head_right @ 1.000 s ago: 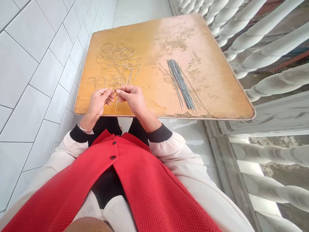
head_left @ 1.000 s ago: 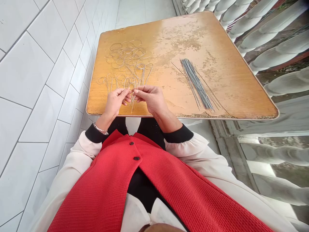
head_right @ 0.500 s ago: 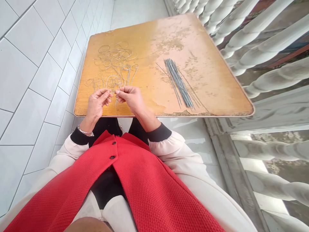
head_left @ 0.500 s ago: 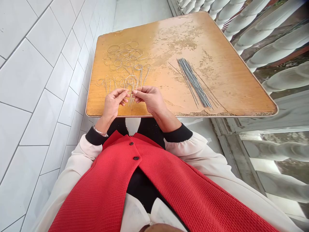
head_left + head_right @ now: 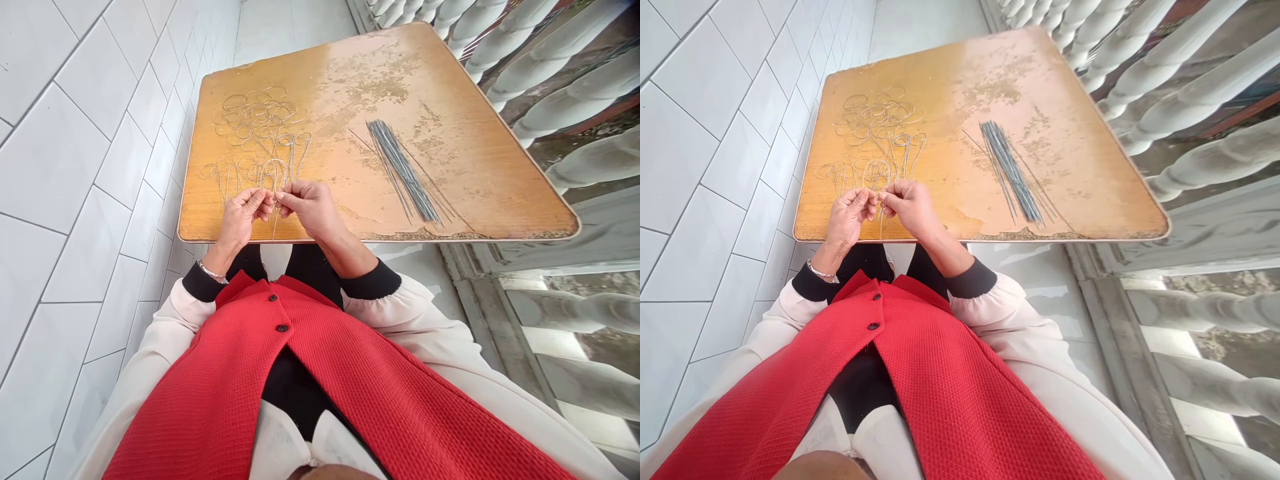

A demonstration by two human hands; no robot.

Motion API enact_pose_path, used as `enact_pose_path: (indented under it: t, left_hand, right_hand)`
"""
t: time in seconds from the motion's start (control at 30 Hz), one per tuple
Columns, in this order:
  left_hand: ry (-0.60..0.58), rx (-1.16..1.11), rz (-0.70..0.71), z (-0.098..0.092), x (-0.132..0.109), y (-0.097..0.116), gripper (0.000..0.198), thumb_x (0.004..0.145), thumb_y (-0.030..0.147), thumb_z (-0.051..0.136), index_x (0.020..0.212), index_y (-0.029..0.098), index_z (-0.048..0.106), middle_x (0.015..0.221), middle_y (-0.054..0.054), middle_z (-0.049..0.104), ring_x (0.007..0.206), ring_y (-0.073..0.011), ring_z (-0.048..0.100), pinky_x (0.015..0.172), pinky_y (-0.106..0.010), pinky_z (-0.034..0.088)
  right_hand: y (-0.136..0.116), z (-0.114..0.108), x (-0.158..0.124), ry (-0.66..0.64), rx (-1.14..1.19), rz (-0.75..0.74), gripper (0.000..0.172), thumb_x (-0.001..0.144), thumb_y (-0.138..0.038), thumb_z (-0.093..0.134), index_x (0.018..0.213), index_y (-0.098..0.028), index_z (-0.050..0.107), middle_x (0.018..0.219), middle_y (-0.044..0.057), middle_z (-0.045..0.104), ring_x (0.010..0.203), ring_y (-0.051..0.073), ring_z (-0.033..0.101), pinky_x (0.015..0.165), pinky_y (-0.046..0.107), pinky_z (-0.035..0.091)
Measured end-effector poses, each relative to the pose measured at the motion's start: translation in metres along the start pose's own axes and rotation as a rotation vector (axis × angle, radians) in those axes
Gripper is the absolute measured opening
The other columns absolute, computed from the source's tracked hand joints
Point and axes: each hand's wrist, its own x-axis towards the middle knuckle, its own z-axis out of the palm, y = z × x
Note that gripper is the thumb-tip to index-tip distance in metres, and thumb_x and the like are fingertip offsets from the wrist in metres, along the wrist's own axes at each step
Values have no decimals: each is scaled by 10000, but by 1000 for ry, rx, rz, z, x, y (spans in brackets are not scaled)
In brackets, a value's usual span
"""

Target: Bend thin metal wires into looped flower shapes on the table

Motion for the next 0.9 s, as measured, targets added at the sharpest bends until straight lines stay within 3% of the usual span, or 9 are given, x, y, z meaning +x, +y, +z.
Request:
enact_pose_path:
  t: [0.17, 0.37, 0.47, 0.57, 0.9]
  left_hand:
    - [12, -14, -5, 2, -2, -4, 268, 874, 398, 748, 741, 170, 701, 691, 28, 659, 592, -37, 586, 566, -177, 454]
    - [65, -86, -34, 4, -3, -7, 158, 934, 273, 680, 819, 176, 729, 758, 21, 701, 643, -32, 613, 642, -175, 464]
    - [81, -123, -37, 5, -3, -7, 165, 956, 174, 621, 836, 183, 734, 744, 32, 702, 646, -26, 616, 642, -165, 458]
    - [112, -137, -80, 6, -4, -6, 173, 949, 132, 609, 837, 184, 730, 739, 36, 708, 656, -22, 627, 618, -153, 446]
    - [160, -145, -223, 12, -10, -1, 189, 945, 98, 599, 848, 177, 740, 778, 26, 715, 638, -7, 585, 573, -145, 404]
  right_hand:
    - [-4, -2, -1, 7, -39, -2, 309, 843, -178, 740, 573, -162, 592, 500, -23, 552, 479, 75, 497, 528, 223, 410]
    - [0, -3, -1, 20, 177, 66, 153, 759, -265, 817, 705, -154, 725, 637, -1, 664, 528, 65, 529, 537, 205, 454]
    - [5, -3, -2, 8, 247, 96, 260, 662, -356, 889, 805, -175, 770, 789, 18, 747, 567, 66, 551, 555, 211, 493]
    - [8, -3, -4, -3, 270, 110, 331, 608, -379, 921, 839, -193, 775, 811, 16, 757, 588, 75, 568, 570, 221, 515]
    - [7, -3, -11, 41, 228, 136, 150, 694, -276, 861, 773, -189, 767, 750, 9, 734, 565, 67, 553, 554, 211, 478]
